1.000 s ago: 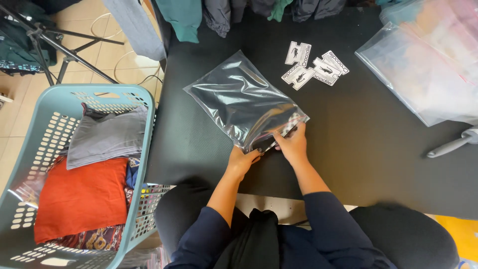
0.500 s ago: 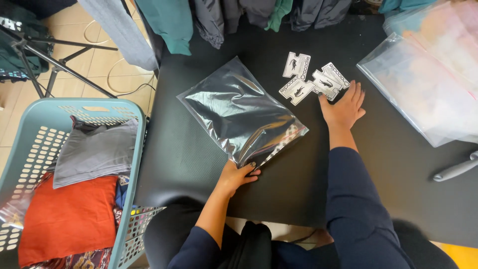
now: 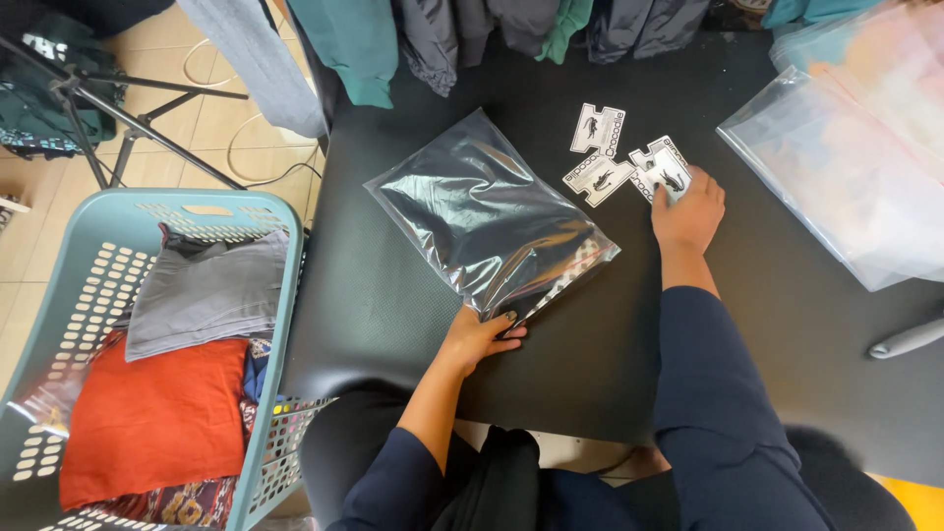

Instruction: Preparing clothes by lint rolling and packaging them.

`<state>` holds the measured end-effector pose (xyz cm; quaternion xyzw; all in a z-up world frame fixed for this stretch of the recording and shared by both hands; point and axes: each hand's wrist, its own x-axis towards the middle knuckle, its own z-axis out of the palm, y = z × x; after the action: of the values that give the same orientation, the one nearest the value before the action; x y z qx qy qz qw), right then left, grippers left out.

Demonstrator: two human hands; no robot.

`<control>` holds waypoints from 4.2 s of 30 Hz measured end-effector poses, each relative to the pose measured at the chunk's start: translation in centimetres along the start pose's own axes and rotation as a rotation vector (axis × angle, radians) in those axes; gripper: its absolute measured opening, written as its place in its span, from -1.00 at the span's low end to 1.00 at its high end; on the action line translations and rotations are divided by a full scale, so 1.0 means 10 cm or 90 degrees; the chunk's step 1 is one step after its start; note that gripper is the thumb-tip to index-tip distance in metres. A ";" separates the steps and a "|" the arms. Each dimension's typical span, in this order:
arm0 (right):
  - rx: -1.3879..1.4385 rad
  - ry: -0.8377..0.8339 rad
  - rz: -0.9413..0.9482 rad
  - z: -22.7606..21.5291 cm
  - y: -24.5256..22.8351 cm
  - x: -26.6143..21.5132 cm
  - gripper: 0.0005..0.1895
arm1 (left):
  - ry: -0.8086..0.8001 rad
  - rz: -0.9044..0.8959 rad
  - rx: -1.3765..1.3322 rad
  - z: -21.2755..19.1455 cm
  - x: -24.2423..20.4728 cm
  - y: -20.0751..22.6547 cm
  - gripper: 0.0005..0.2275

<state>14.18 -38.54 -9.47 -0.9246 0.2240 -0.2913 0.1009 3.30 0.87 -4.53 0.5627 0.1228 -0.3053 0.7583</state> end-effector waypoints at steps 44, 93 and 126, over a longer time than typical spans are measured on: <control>0.777 -0.232 0.238 -1.04 -1.70 -1.73 -0.62 | 0.424 0.868 0.592 0.11 -0.52 -0.17 -0.93; -0.063 -0.400 0.332 -2.88 1.56 -0.69 -0.38 | 0.115 0.439 0.957 -0.90 -0.76 0.41 -0.42; 0.324 -0.248 -0.183 -0.61 -0.90 -0.85 -0.62 | -0.041 0.113 0.843 -0.83 -0.97 0.81 -0.31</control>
<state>7.66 -26.95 -5.89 -0.9301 -0.0120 -0.1673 0.3269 1.87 13.16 4.11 0.9079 -0.1598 -0.2694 0.2784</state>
